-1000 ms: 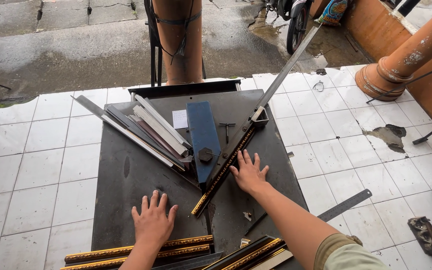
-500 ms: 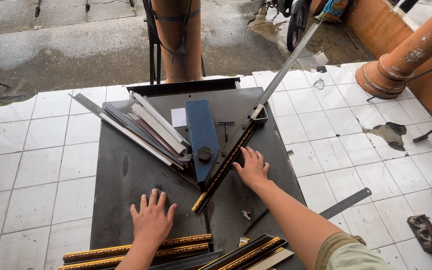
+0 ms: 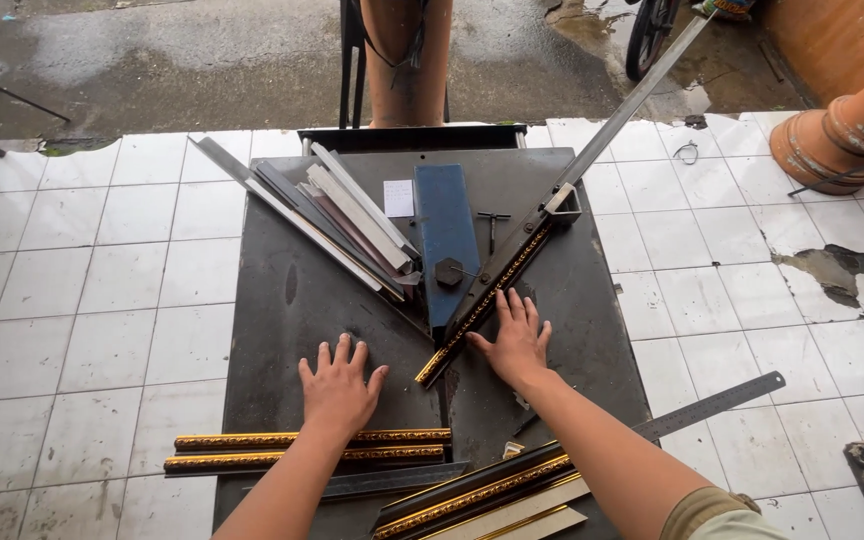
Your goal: Measuring and positioning decorative frame moldings on a miter cutting machine in preparation for cutting.
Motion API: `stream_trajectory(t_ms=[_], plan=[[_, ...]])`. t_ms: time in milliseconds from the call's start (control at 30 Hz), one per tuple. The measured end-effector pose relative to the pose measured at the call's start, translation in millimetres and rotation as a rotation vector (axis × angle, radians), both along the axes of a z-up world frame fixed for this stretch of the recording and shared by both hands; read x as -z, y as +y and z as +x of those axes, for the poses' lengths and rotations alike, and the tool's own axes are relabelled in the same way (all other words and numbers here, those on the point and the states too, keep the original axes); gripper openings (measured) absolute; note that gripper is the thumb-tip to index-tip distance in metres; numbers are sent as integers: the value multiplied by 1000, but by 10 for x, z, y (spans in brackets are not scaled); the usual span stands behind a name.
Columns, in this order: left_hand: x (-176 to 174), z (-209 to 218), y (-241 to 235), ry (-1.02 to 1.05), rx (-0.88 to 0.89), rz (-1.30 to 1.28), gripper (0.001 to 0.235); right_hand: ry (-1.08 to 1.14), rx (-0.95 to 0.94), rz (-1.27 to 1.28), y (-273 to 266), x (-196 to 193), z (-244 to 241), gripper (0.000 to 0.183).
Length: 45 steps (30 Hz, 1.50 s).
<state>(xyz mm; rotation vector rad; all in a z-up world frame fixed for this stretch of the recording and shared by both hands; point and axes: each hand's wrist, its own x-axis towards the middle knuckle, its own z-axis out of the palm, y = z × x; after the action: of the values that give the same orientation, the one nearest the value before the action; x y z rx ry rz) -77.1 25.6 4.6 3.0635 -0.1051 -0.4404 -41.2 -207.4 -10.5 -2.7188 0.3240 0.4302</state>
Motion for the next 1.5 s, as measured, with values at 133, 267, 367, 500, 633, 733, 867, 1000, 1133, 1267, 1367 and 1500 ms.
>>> stream_trajectory(t_ms=[133,267,367,500,633,733,867,1000,1133,1267,1367,1500], plan=[[-13,5,-5,12,1,-12,51,-10,24,5,-12,112,57,76],[-77,1,-15,30,20,-29,54,-14,66,21,-21,172,101,80],[-109,28,-23,43,26,-33,53,-2,71,28,-27,174,137,82],[-66,122,-23,67,33,-33,50,7,73,24,-25,156,224,83],[-64,304,7,97,45,-38,48,1,72,39,-24,149,418,80],[3,484,16,114,45,-22,47,-3,80,51,-44,173,595,80],[72,697,39,142,35,-12,48,-2,84,46,-41,168,783,80],[54,754,43,197,39,6,50,27,98,38,-26,114,817,79],[-35,631,19,195,27,-3,50,34,100,40,-20,96,728,80],[-164,427,-4,224,20,-20,50,42,99,39,-6,50,533,80],[-251,311,-11,230,13,-35,50,45,94,43,-3,22,420,80],[-248,192,-32,227,-2,-34,52,56,76,18,-7,35,302,81]])
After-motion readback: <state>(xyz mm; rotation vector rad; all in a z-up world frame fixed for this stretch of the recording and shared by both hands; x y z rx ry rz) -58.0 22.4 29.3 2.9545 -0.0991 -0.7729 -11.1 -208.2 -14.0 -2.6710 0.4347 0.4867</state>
